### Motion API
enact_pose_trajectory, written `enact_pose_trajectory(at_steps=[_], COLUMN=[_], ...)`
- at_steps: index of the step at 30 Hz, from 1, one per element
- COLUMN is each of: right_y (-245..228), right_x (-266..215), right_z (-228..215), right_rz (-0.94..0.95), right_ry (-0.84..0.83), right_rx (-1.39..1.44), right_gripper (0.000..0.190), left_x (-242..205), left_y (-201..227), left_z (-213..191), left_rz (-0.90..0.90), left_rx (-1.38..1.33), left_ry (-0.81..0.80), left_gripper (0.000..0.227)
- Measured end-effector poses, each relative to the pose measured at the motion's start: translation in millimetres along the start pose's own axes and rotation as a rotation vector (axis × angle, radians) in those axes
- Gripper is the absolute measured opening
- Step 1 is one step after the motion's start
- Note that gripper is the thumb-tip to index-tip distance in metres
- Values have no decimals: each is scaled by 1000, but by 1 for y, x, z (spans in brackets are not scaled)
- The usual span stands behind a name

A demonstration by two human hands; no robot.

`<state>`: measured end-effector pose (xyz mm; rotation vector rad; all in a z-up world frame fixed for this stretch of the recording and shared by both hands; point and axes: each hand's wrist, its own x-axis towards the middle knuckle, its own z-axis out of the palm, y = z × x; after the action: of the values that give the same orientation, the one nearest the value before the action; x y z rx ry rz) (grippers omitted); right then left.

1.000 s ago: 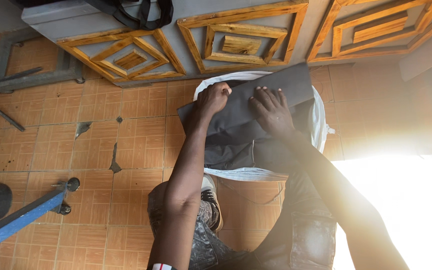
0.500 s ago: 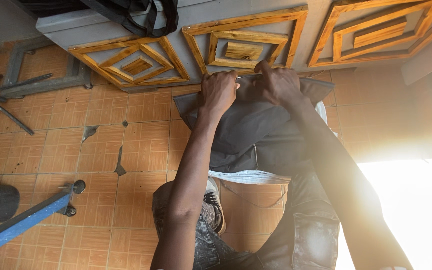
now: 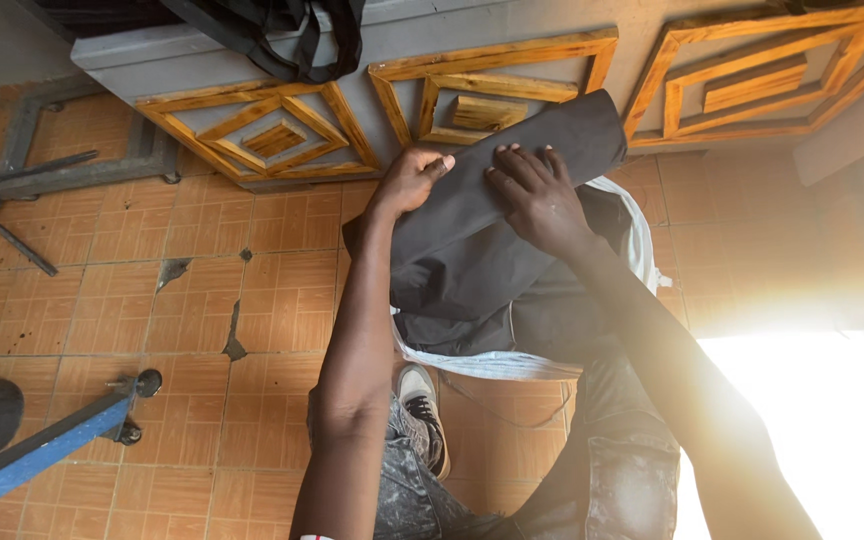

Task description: The person folds black fabric bags from a stack and places them into a large white sack held on their lap.

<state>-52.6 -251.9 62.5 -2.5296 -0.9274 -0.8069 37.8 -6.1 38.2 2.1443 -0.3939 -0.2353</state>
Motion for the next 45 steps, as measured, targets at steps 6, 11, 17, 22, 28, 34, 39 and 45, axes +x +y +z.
enact_pose_trajectory(at_steps=[6, 11, 17, 22, 28, 34, 39, 45], right_y=[33, 16, 43, 26, 17, -2, -20, -20], right_x=[27, 70, 100, 157, 211, 280, 334, 376], right_z=[8, -30, -18, -70, -112, -198, -270, -312], right_rz=[126, 158, 90, 276, 390, 430, 448, 436], right_ry=[144, -60, -143, -450, -622, -483, -602, -665], right_rx=[-75, -12, -176, 25, 1, 229, 245, 102], right_gripper=[14, 15, 31, 48, 70, 44, 31, 32], left_x=[-54, -42, -15, 5, 8, 4, -3, -9], left_y=[155, 149, 127, 141, 175, 251, 319, 387], left_z=[-45, -31, -28, -73, -116, -179, -240, -312], left_rz=[-57, 59, 228, 257, 49, 68, 84, 118], left_rx=[250, 769, 908, 519, 265, 165, 179, 194], left_ry=[-70, 68, 543, 314, 80, 99, 137, 92], left_gripper=[57, 29, 25, 12, 21, 23, 24, 25])
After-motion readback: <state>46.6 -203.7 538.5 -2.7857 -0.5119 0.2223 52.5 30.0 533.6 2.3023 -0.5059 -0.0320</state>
